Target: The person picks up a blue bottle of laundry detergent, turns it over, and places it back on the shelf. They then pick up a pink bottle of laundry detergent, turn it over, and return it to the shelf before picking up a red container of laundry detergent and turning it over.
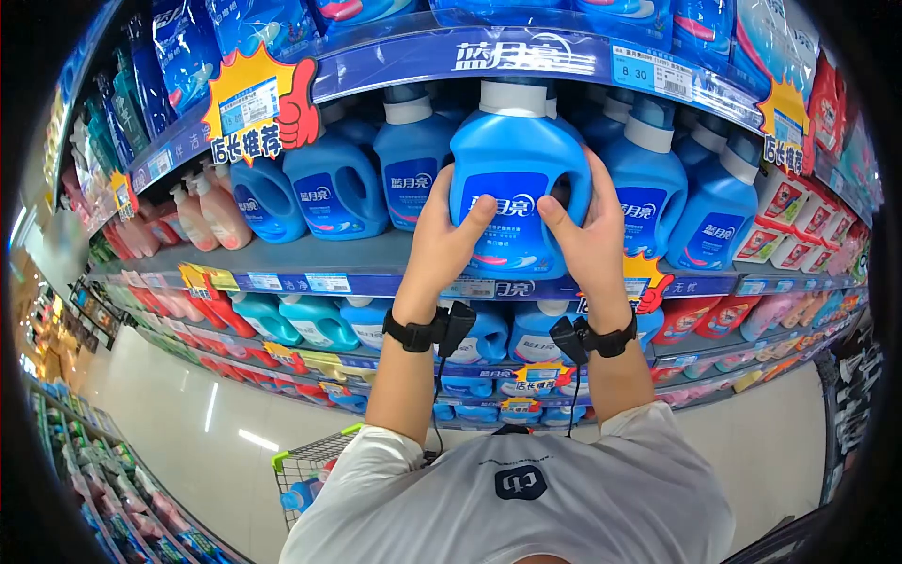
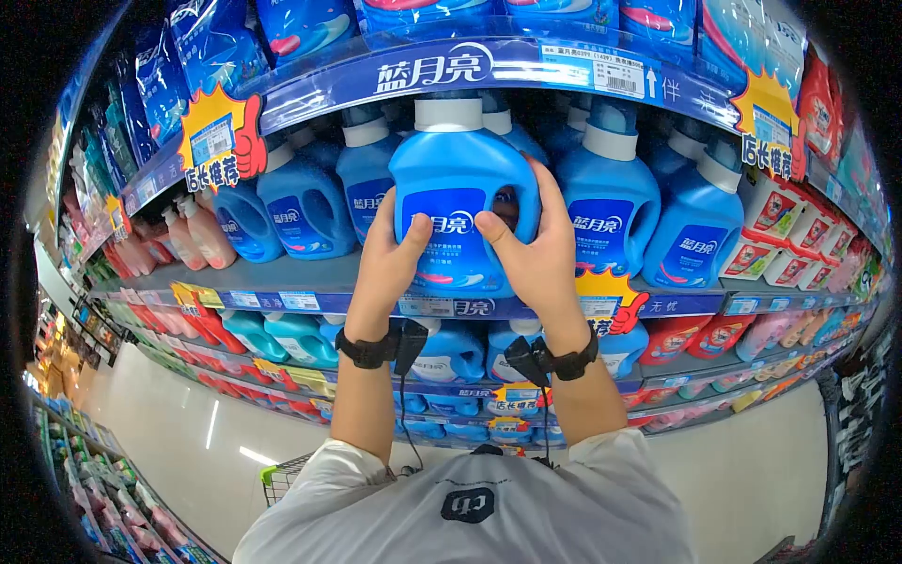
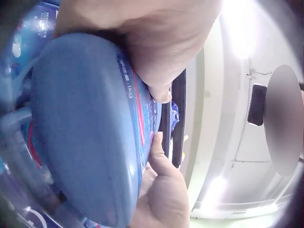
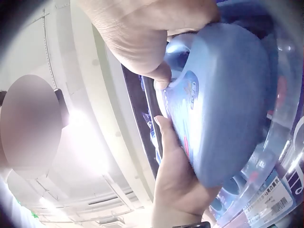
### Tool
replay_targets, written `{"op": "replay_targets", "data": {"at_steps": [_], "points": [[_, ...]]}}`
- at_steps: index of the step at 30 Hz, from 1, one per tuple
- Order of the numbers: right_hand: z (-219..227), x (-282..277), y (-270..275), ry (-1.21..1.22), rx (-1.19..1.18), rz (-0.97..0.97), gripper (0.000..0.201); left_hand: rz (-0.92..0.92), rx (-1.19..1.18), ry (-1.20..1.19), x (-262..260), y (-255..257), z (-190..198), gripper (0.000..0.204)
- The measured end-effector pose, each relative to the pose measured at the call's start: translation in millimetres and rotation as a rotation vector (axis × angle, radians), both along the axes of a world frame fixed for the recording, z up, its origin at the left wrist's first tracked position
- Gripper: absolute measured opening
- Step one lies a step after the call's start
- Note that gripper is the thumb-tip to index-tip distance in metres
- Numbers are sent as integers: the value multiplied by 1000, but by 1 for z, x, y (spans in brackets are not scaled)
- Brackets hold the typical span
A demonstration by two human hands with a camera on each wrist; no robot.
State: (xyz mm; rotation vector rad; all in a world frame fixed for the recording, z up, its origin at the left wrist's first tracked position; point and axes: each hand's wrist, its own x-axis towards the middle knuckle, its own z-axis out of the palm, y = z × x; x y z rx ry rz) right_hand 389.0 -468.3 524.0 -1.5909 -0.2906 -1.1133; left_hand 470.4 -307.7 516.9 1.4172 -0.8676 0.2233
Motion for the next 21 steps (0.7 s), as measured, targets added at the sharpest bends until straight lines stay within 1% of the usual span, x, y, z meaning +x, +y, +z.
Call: {"op": "replay_targets", "data": {"at_steps": [2,5,6,8,10,12,13,15,16,17,18,20,21], "points": [[2,4,3,-5,47,51,70,9,74,21,13,0,-3,75],[-3,11,-3,34,50,73,72,8,51,58,18,-5,-10,76],[-6,14,-6,36,53,65,72,0,53,61,20,-6,-13,76],[-12,21,-12,23,-35,20,75,-8,77,41,25,-6,-18,76],[-17,22,-14,68,-14,34,77,16,106,6,34,-7,-28,76],[-23,24,-15,40,-64,-37,76,42,136,-30,36,-7,-31,76],[-24,23,-15,39,-64,-40,76,62,167,-44,31,-6,-29,75],[-30,21,-13,44,-128,-136,76,81,203,-50,26,-3,-26,75],[-31,21,-13,49,-125,-137,76,19,197,10,26,-2,-24,77],[-32,21,-12,40,-157,-181,77,-44,192,73,24,-2,-23,79],[-33,20,-11,34,-188,-226,77,-47,198,81,22,-3,-23,79],[-32,16,-8,40,-167,-214,76,22,114,-91,17,-7,-20,85],[-31,14,-8,33,-152,-198,75,-8,91,-68,12,-9,-18,90]]}}
